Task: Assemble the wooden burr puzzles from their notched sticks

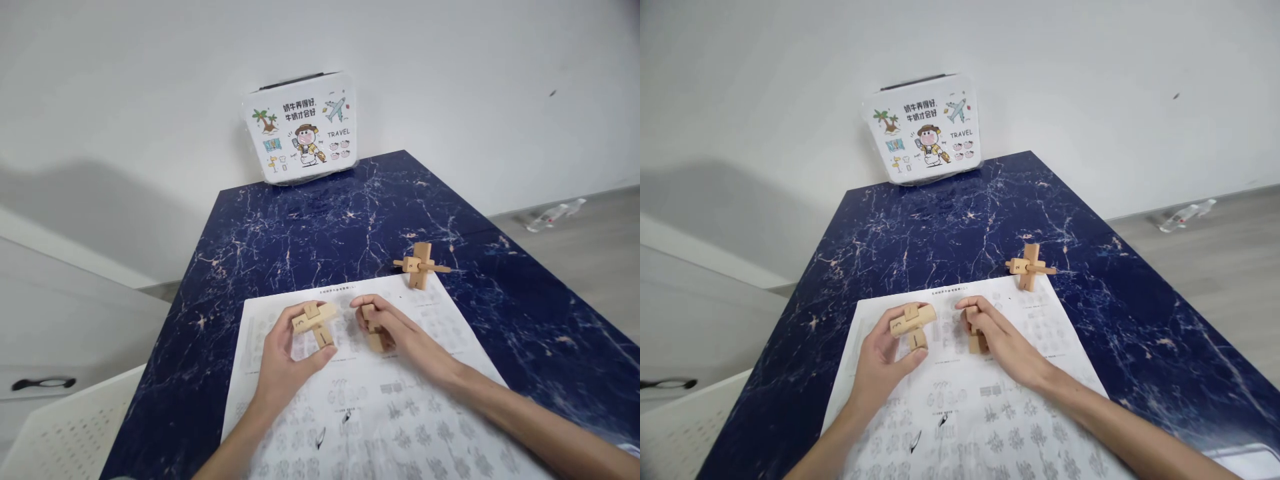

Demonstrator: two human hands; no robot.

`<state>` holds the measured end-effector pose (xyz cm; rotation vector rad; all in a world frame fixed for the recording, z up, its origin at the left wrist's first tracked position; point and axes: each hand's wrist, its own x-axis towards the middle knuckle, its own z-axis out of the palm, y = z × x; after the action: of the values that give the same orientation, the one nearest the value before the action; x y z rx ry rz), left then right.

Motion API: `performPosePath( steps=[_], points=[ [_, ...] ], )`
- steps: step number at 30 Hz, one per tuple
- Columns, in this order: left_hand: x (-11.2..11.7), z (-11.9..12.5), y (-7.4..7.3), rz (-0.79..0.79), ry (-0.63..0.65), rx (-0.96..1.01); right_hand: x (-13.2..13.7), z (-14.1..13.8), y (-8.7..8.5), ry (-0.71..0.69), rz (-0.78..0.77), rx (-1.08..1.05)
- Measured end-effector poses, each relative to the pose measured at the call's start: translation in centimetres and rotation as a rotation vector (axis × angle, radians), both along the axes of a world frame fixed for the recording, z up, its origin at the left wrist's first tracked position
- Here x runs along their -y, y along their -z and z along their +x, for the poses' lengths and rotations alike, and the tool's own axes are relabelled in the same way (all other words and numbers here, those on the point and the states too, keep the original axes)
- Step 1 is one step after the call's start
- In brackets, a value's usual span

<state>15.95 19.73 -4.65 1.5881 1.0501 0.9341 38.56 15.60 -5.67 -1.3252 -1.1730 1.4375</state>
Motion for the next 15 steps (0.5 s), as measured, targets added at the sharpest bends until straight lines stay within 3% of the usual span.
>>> performPosePath(
  steps=[5,15],
  points=[
    [0.35,0.55,-0.68,0.128,-0.04,-0.118,-0.11,-0.43,-0.05,0.027,0.248,-0.036],
    [0.62,0.54,0.02,0.338,-0.015,-0.21,0.06,-0.55,-0.23,0.071,0.347,0.193]
  ],
)
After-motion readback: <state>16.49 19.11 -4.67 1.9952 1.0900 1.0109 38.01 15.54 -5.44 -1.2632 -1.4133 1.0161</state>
